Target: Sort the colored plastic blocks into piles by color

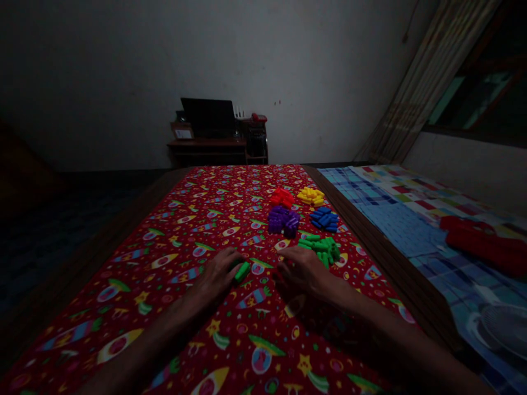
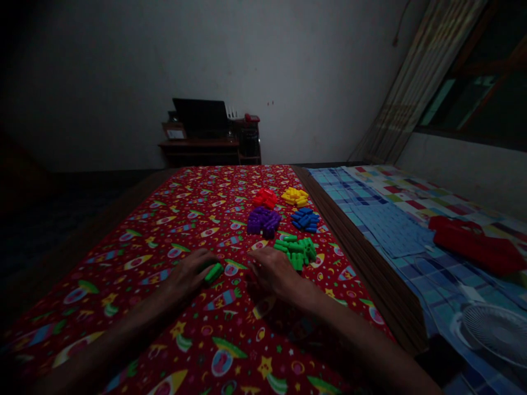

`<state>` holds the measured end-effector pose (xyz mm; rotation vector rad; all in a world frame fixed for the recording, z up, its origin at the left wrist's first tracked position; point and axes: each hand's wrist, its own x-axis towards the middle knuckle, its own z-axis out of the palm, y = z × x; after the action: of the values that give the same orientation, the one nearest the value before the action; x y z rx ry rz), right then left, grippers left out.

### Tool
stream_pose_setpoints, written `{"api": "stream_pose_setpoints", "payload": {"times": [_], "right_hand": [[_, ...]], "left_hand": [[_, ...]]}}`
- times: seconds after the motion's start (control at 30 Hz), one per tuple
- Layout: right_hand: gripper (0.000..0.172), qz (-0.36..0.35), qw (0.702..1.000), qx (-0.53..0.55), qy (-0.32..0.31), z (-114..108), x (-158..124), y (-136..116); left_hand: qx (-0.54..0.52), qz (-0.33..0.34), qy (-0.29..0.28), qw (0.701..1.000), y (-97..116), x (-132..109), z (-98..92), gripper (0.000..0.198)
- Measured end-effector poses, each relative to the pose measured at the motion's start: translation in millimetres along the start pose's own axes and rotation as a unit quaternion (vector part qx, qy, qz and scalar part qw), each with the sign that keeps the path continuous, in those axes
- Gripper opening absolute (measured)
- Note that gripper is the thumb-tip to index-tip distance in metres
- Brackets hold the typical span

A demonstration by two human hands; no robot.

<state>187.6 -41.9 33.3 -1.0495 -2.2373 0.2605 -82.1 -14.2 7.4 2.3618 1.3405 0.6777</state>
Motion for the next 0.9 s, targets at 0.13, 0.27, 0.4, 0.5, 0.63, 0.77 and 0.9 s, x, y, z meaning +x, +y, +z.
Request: {"api": "stream_pose_setpoints", "payload": {"times": [0.13,0.27,0.4,0.5,0.63,0.77,0.9], "right_hand": [[0.042,-0.076,0.987,-0.073,-0.118,38,16,-25],[0.045,-0.1,0.975,-0.104,-0.169,48,24,-31],[0.05,-0.12,0.976,-0.095,-0.153,48,27,-31],[0.037,-0.165,0.97,-0.089,-0.154,56,31,-28],[0.023,-0.172,0.971,-0.089,-0.143,64,30,-18],[0.022,-0.14,0.982,-0.061,-0.108,55,17,-8],[0.013,-0.062,0.997,-0.038,-0.011,20,2,3]], "left_hand": [[-0.044,-0.022,0.049,0.998,-1,10,12.6,0.033],[-0.032,-0.037,0.077,0.996,-16,6,12.4,0.04],[-0.018,-0.002,0.044,0.999,-23,0,6.8,0.045],[-0.012,0.034,0.006,0.999,-24,-1,4.7,0.056],[0.005,0.047,-0.003,0.999,-27,0,4.0,0.05],[-0.015,0.019,0.03,0.999,-25,1,1.8,0.039],[-0.05,-0.031,0.054,0.997,-12,-1,0.9,0.049]]}}
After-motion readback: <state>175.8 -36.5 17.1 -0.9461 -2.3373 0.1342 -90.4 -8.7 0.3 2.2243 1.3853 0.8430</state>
